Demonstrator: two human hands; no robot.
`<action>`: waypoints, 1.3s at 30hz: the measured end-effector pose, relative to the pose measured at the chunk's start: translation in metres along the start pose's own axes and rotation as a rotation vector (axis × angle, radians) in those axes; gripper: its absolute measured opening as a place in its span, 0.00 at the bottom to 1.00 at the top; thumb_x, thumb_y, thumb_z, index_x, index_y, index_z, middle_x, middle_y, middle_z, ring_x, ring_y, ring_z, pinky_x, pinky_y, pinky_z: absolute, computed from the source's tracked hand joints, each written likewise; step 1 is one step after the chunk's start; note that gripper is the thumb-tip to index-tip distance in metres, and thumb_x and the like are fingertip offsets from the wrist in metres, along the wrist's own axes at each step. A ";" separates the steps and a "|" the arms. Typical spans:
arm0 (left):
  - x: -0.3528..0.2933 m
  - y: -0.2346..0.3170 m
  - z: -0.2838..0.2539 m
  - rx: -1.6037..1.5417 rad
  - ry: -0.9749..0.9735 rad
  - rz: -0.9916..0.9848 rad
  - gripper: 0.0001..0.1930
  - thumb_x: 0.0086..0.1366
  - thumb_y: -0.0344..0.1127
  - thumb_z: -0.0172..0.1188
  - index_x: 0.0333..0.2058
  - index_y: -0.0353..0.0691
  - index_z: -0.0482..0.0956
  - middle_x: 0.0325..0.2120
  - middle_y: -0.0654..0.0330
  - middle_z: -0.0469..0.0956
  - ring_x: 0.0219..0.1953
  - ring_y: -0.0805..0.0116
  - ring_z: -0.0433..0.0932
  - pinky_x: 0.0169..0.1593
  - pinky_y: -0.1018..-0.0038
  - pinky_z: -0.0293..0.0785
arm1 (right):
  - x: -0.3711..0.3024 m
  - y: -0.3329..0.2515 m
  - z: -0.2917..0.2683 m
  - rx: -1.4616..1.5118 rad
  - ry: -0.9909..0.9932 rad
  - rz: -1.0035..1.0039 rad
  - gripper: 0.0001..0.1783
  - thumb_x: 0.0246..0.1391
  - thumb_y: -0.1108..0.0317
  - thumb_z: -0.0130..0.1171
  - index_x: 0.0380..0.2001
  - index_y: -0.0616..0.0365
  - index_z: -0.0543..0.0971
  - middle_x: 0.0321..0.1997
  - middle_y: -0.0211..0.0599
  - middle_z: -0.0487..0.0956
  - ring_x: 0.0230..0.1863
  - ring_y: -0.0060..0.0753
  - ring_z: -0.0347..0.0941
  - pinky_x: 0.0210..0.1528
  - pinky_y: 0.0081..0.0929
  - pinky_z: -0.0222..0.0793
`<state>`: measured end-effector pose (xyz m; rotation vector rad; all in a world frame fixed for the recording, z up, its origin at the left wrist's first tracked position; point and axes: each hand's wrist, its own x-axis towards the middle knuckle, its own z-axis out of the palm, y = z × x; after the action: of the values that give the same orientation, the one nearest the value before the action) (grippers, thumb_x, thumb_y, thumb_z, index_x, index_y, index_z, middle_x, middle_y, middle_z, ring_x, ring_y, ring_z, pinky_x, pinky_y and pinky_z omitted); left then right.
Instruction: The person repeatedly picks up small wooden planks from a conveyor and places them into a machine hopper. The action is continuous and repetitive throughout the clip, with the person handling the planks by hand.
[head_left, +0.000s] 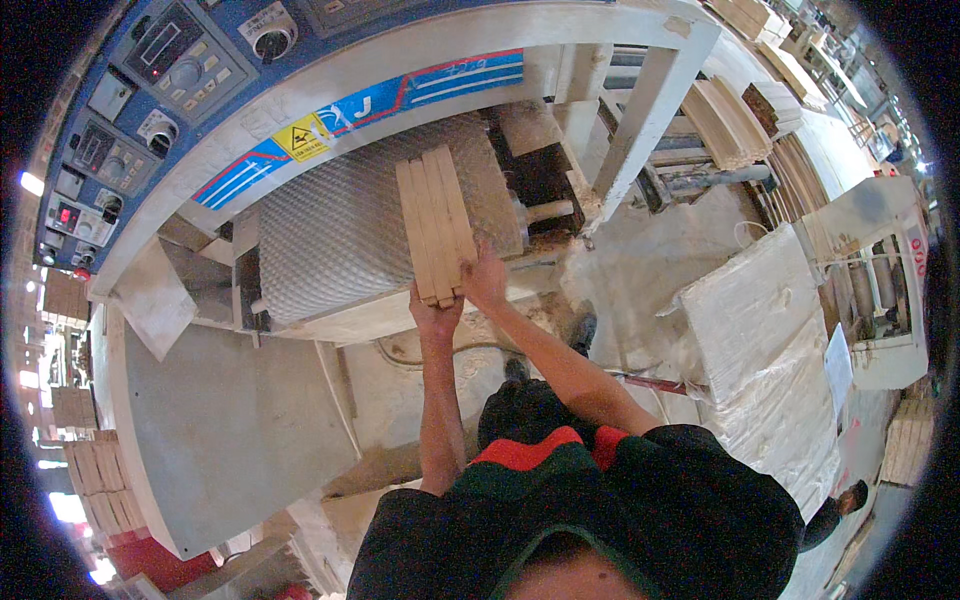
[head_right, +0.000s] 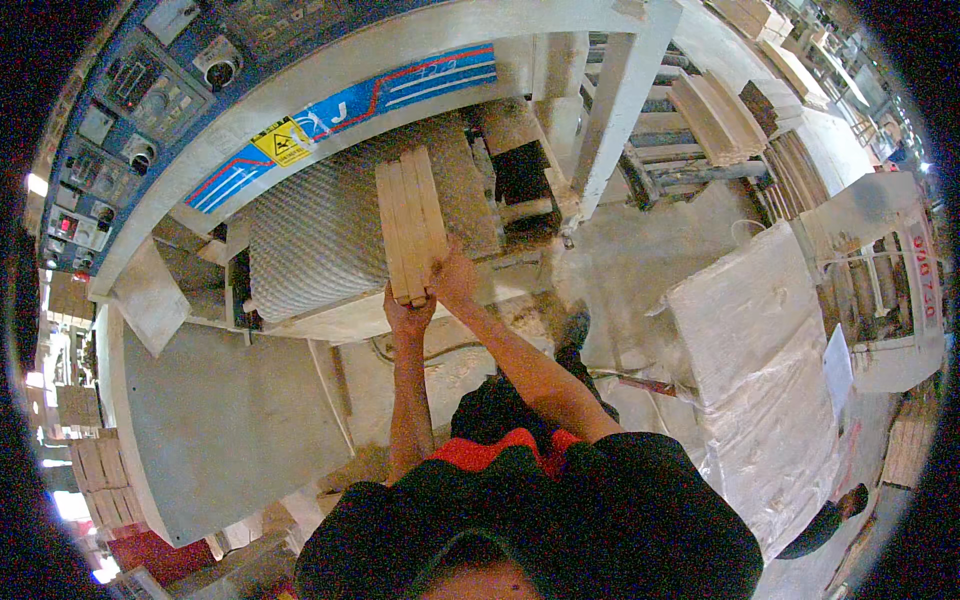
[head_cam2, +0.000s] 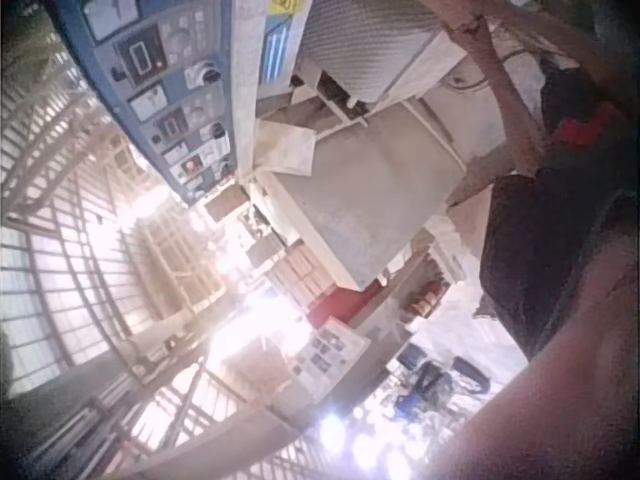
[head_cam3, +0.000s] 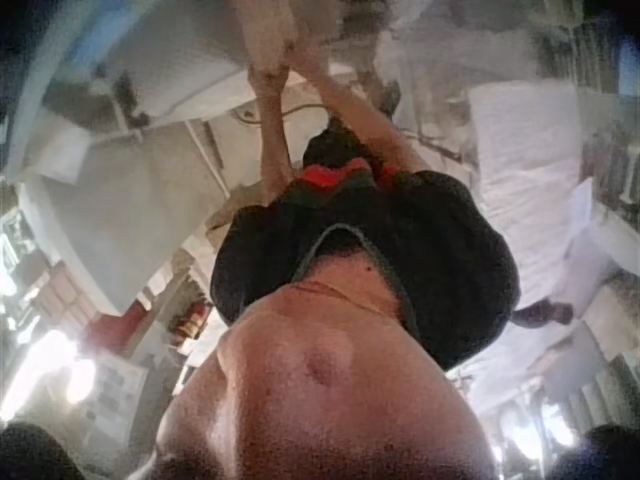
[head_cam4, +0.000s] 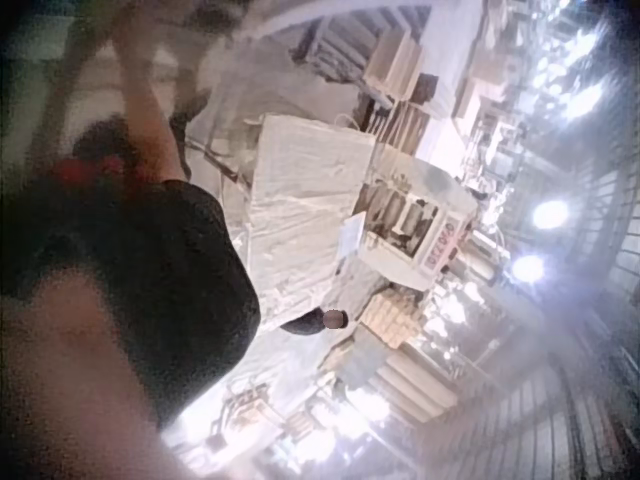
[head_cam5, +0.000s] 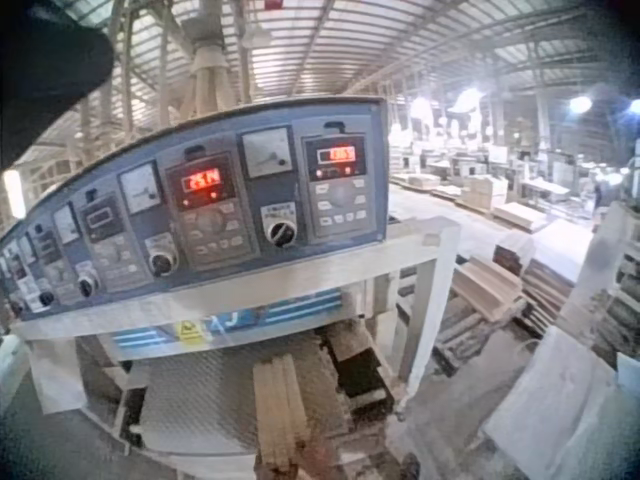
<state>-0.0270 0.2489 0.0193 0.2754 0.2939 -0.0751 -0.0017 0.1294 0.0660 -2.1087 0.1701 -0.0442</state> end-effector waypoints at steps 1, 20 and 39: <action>0.003 0.001 -0.004 -0.001 -0.058 -0.021 0.21 0.66 0.47 0.35 0.50 0.42 0.68 0.47 0.55 0.72 0.48 0.56 0.73 0.46 0.57 0.73 | 0.003 0.009 0.004 0.028 0.033 -0.052 0.30 0.47 0.66 0.59 0.54 0.59 0.65 0.37 0.51 0.78 0.37 0.51 0.76 0.37 0.44 0.72; 0.047 0.001 -0.008 -0.127 0.034 0.015 0.28 0.64 0.51 0.36 0.56 0.39 0.61 0.52 0.49 0.65 0.54 0.49 0.65 0.54 0.51 0.65 | 0.035 0.037 0.017 0.537 -0.024 -0.088 0.27 0.45 0.65 0.64 0.50 0.60 0.72 0.35 0.41 0.80 0.33 0.23 0.76 0.35 0.26 0.72; 0.024 -0.163 -0.023 0.308 0.487 -0.688 0.18 0.62 0.50 0.49 0.34 0.39 0.75 0.29 0.58 0.76 0.30 0.59 0.74 0.45 0.62 0.72 | 0.017 0.244 -0.252 -0.036 -0.353 0.035 0.15 0.45 0.56 0.63 0.31 0.57 0.79 0.26 0.36 0.80 0.28 0.33 0.76 0.31 0.29 0.71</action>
<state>-0.0284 0.0977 -0.0506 0.4893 0.8568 -0.7443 -0.0354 -0.2109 -0.0126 -2.1108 -0.0048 0.3522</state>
